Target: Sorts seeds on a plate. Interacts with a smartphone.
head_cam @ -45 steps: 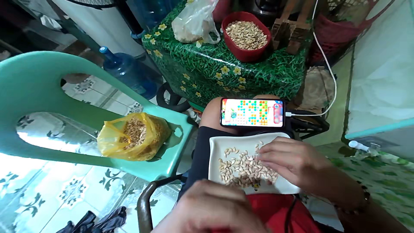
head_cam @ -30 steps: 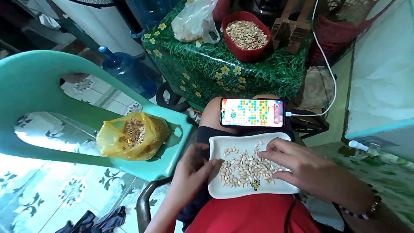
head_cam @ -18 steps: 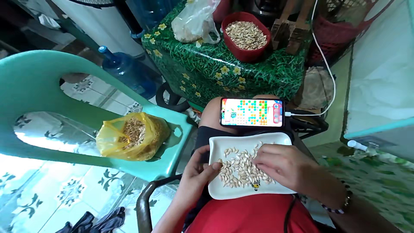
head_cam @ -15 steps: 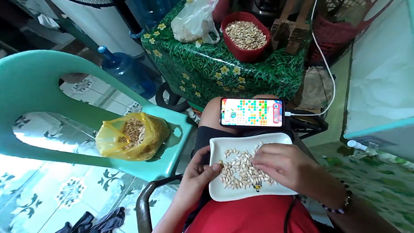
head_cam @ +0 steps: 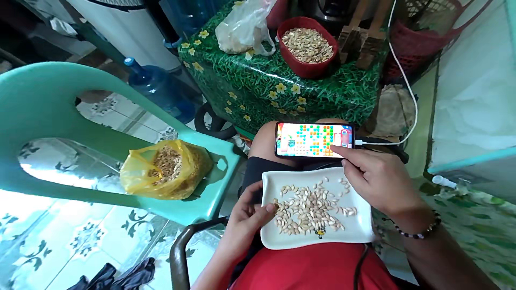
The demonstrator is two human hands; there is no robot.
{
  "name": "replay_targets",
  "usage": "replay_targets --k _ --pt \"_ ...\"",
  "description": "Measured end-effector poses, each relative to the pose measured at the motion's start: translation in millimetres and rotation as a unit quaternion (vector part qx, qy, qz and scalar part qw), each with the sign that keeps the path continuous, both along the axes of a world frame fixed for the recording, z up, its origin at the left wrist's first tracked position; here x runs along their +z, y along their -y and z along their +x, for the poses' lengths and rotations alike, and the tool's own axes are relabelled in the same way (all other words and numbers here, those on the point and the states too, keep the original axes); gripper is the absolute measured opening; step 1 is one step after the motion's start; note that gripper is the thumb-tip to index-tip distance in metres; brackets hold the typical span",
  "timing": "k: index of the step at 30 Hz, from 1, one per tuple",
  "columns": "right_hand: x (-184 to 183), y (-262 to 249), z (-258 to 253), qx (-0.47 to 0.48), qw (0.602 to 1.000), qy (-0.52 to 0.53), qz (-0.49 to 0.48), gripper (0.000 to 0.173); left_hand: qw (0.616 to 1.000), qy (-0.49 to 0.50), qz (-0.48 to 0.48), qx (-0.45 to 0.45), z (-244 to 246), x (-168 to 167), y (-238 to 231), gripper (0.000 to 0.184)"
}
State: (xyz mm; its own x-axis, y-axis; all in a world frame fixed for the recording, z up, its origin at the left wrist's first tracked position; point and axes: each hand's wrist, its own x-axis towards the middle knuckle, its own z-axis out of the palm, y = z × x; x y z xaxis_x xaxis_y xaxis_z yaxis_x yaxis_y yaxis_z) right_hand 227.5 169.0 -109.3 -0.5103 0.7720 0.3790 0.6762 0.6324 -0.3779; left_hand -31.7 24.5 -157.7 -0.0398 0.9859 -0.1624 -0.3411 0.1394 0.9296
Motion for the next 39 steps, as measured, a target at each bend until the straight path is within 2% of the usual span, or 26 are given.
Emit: replay_targets --k 11,17,39 --pt "0 -2 -10 -0.019 0.999 0.038 -0.002 0.045 1.000 0.003 0.001 0.000 0 0 0 0.049" --pt "5 -2 3 -0.049 0.999 0.014 -0.003 0.039 1.000 0.004 0.004 0.001 0 0 -1 0.050" --pt "-1 -4 8 -0.057 0.997 -0.032 -0.046 0.041 0.999 0.012 0.021 -0.026 -5 -5 -1 0.053"
